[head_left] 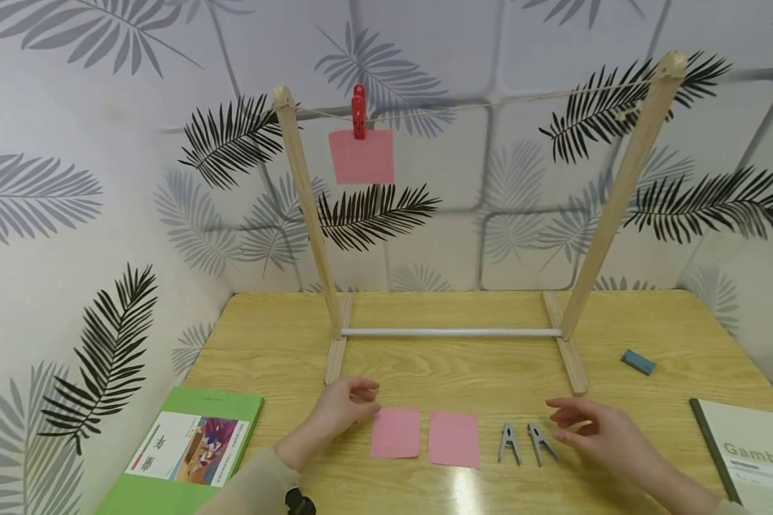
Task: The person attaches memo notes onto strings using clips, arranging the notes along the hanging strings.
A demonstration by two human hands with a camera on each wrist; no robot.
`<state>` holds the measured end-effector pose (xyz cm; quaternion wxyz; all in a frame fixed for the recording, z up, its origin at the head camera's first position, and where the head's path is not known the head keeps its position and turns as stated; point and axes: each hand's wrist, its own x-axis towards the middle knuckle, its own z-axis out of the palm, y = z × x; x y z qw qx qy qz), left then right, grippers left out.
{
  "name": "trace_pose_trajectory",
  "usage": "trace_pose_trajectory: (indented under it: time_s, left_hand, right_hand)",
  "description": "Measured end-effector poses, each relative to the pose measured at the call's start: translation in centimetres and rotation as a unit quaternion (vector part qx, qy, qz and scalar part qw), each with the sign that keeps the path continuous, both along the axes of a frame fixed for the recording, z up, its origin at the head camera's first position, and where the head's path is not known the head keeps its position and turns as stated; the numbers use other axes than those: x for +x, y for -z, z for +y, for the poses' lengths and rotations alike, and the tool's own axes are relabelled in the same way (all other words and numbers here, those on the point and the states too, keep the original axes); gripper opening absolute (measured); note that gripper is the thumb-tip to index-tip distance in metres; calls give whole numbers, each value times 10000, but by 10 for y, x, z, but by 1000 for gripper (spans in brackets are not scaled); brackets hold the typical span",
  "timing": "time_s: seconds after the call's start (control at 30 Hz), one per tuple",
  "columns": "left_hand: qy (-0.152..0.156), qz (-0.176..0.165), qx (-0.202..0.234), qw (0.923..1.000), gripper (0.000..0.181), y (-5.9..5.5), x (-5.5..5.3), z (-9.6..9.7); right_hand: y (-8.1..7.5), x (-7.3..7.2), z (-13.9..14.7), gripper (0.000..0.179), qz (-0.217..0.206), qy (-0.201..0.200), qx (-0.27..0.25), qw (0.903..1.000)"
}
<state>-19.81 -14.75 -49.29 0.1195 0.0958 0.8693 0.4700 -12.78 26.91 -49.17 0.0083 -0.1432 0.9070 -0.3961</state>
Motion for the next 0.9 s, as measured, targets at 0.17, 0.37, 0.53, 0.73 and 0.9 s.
trace_pose_trajectory:
  time_s: [0.17, 0.37, 0.53, 0.73, 0.9]
  left_hand:
    - [9, 98, -44, 9999, 35, 3, -1, -2]
    - [-9, 235, -114, 9997, 35, 5, -1, 0]
    - [28, 279, -285, 9992, 35, 9, -1, 2]
    - [113, 385, -463, 9981, 34, 8, 0, 5]
    - [152, 409, -573, 9974, 32, 8, 1, 7]
  right_hand:
    - [2, 0, 1, 46, -52, -183, 98, 9998]
    - [6, 2, -2, 47, -156, -138, 148, 9997]
    - [9, 6, -4, 50, -370, -5, 274, 9989]
    - [12, 8, -4, 50, -422, 69, 404, 9983]
    - [14, 10, -5, 52, -475, 63, 471, 9977]
